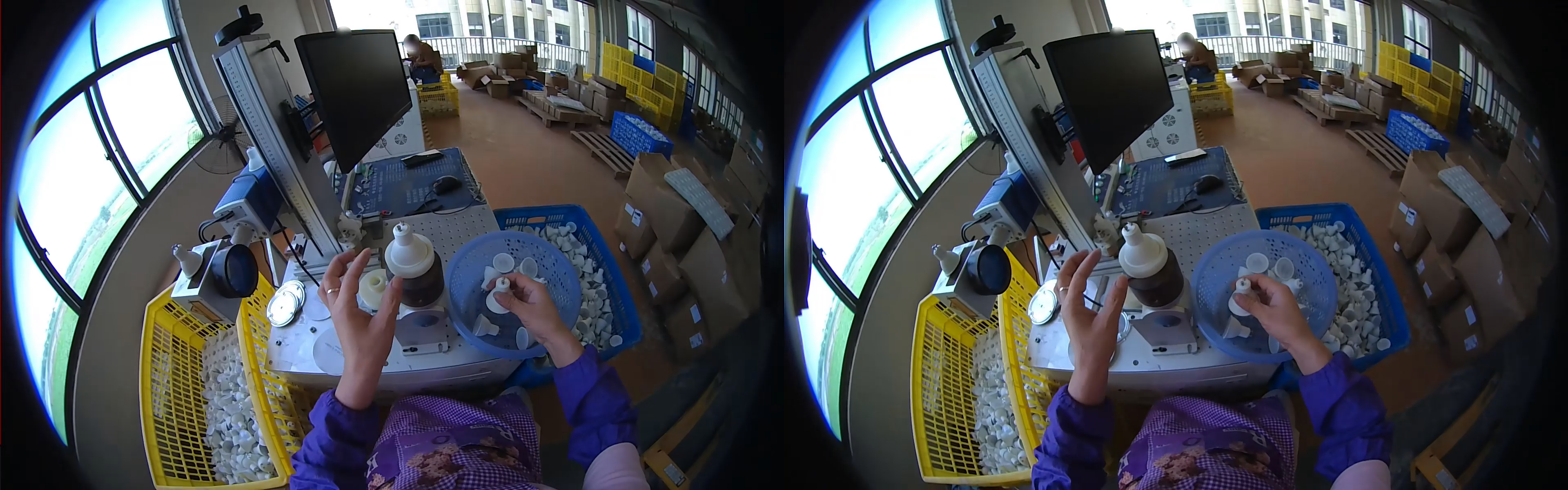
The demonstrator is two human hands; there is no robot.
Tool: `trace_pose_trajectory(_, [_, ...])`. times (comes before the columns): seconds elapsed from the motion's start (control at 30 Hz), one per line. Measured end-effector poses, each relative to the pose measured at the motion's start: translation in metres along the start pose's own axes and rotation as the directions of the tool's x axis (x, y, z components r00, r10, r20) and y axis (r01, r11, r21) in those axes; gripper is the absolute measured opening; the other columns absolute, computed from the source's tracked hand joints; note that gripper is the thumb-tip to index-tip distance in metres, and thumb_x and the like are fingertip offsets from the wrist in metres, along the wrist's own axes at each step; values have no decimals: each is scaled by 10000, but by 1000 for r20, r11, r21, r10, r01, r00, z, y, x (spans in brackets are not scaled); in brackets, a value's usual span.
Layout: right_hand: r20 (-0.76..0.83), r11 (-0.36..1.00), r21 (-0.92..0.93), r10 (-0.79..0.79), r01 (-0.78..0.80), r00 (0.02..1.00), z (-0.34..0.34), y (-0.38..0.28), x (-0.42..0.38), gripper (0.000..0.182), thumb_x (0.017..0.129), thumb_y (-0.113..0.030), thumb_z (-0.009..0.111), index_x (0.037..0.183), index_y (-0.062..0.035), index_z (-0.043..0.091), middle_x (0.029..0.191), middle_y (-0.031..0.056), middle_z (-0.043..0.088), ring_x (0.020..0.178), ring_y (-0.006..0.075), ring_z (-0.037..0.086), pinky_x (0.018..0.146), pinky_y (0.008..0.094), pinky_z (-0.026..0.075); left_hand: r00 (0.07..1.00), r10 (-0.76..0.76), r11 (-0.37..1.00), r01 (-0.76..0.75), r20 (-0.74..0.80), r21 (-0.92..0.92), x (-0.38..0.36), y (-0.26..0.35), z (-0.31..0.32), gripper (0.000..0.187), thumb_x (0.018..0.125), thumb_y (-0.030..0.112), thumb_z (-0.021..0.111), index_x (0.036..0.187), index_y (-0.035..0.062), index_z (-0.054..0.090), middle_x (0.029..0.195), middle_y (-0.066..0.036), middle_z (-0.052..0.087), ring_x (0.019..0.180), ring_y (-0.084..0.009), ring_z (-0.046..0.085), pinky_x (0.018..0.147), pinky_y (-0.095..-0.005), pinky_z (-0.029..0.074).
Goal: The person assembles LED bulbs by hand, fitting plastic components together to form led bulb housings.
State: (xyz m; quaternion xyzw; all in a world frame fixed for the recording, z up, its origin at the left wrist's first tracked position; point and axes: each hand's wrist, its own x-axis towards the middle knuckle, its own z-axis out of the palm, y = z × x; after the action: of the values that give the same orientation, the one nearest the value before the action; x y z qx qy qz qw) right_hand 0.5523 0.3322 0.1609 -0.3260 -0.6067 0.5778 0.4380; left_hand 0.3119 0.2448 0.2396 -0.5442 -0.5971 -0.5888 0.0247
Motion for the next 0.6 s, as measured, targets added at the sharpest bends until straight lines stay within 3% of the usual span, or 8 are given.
trace_pose_trajectory(0.13, [-36,996,-22,-84,83,996,20,-32,12,309,855,-138,664,1121,4,594,987,42,608,893,93,567,774,238,466,992,-47,999,46,115,8,38,-4,27,367,753,223,733,1058,36,649,1230,-153,469,1210,-304,339,989,-410,322])
trace_pose_trajectory(0.2, [-55,979,-92,-185,180,981,34,-51,22,315,839,-158,686,1094,12,610,941,44,616,846,97,579,735,237,474,976,-82,989,105,201,-103,47,-8,35,347,755,261,735,1001,25,670,1232,-136,483,1217,-317,333,981,-424,338])
trace_pose_trajectory(0.27, [-81,976,-80,-208,202,975,49,-62,39,320,823,-176,703,1070,12,624,917,54,638,817,104,590,714,243,480,983,-89,975,118,158,-186,48,-7,33,295,774,242,729,958,17,679,1184,-104,532,1192,-284,375,970,-411,349])
trace_pose_trajectory(0.33, [-57,934,-67,-354,350,934,67,-72,55,325,813,-187,711,1057,10,630,915,76,660,815,116,603,724,258,483,985,-145,855,171,91,-489,42,-1,19,250,803,197,711,969,14,672,1138,-75,566,1122,-216,447,954,-367,367])
trace_pose_trajectory(0.37, [-61,935,-61,-353,349,934,77,-74,63,325,813,-187,711,1057,10,630,915,76,660,815,116,603,724,258,483,983,-175,824,177,56,-539,37,1,12,212,839,140,676,1006,12,654,1064,-57,605,988,-139,532,882,-298,419])
trace_pose_trajectory(0.47, [-7,897,-75,-437,435,900,101,-74,79,311,806,-191,713,1032,10,638,902,102,675,818,128,617,736,274,487,958,-281,705,250,62,-663,19,1,-8,225,861,121,652,1052,6,626,1009,-58,625,895,-110,574,800,-249,456])
trace_pose_trajectory(0.53, [41,884,-200,-422,421,906,111,-74,82,294,804,-193,713,1000,13,640,868,106,678,809,142,631,745,276,487,960,-277,732,229,26,-641,7,-8,-17,225,875,110,636,1071,3,609,972,-64,637,857,-107,594,766,-240,471])
trace_pose_trajectory(0.6, [27,884,-209,-421,417,907,115,-73,83,291,803,-196,713,990,14,638,861,111,679,803,154,641,731,282,492,943,-330,735,281,36,-617,-3,-14,-24,220,874,108,636,1066,3,611,988,-68,634,877,-112,590,776,-247,471])
